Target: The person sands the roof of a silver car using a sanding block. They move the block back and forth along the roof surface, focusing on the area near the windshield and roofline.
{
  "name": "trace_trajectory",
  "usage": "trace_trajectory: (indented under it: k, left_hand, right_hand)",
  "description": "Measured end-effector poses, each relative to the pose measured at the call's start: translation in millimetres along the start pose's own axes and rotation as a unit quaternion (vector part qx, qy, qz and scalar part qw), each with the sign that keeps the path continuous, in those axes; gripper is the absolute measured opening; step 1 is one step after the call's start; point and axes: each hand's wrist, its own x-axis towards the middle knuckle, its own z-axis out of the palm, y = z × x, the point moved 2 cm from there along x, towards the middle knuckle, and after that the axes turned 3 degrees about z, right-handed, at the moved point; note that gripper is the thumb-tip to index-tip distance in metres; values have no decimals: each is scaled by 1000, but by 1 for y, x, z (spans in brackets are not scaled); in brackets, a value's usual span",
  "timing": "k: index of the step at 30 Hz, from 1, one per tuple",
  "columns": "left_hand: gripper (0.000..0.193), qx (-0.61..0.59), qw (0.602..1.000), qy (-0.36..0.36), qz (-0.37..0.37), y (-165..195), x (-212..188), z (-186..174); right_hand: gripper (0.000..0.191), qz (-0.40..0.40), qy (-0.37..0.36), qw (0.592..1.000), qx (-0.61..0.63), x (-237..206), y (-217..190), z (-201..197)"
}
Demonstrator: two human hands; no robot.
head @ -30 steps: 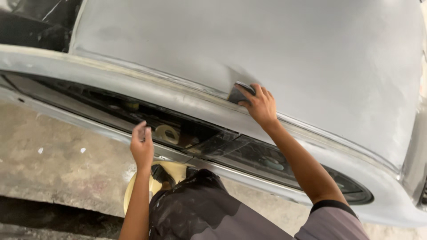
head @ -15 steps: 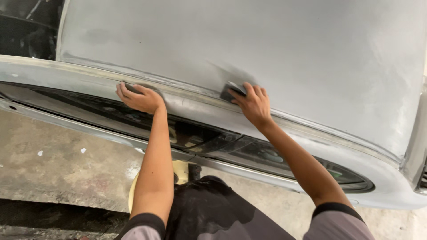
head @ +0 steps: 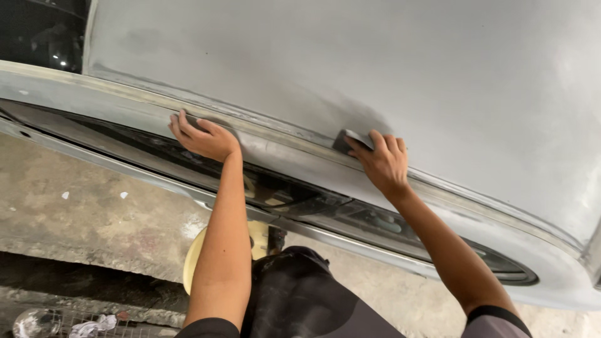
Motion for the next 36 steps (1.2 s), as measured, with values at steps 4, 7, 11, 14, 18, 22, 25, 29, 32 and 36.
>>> trace_trajectory:
  k: [4, 7, 11, 14, 18, 22, 25, 29, 32, 36]
  left_hand:
    - [41, -17, 1000, 12, 12, 0, 0, 0]
    - [42, -27, 1000, 7, 11, 2, 1, 0]
    - [45, 0, 999, 22, 29, 6, 1, -1]
    - [42, -6, 1000, 2, 4, 5, -2, 0]
    - [44, 13, 1000, 11, 4, 4, -6, 0]
    - [47, 49, 998, 11, 29, 7, -5, 1]
    - [48, 42, 999, 3, 5, 8, -4, 1]
    - [43, 14, 1000, -7, 4, 11, -2, -2]
    - [42, 16, 1000, -12, 1, 11, -2, -5]
    - [40, 16, 1000, -15, -2, 12, -1, -6]
  right_hand:
    - [45, -44, -3, 998, 33, 17, -23, 19]
    - [45, -45, -13, 998, 32, 19, -22, 22]
    - [33, 14, -42, 998, 49, 22, -19, 20]
    - [45, -71, 15, 997, -18, 40, -37, 20]
    - [43, -90, 8, 996, 13, 68, -69, 30]
    - [40, -62, 4, 998, 6, 79, -82, 35]
    - [39, -82, 24, 995, -43, 89, -97, 45]
    - [44, -88, 30, 995, -29, 106, -118, 56]
    - [43, -95, 22, 995, -32, 103, -117, 50]
    - [42, -42, 6, 998, -39, 102, -114, 46]
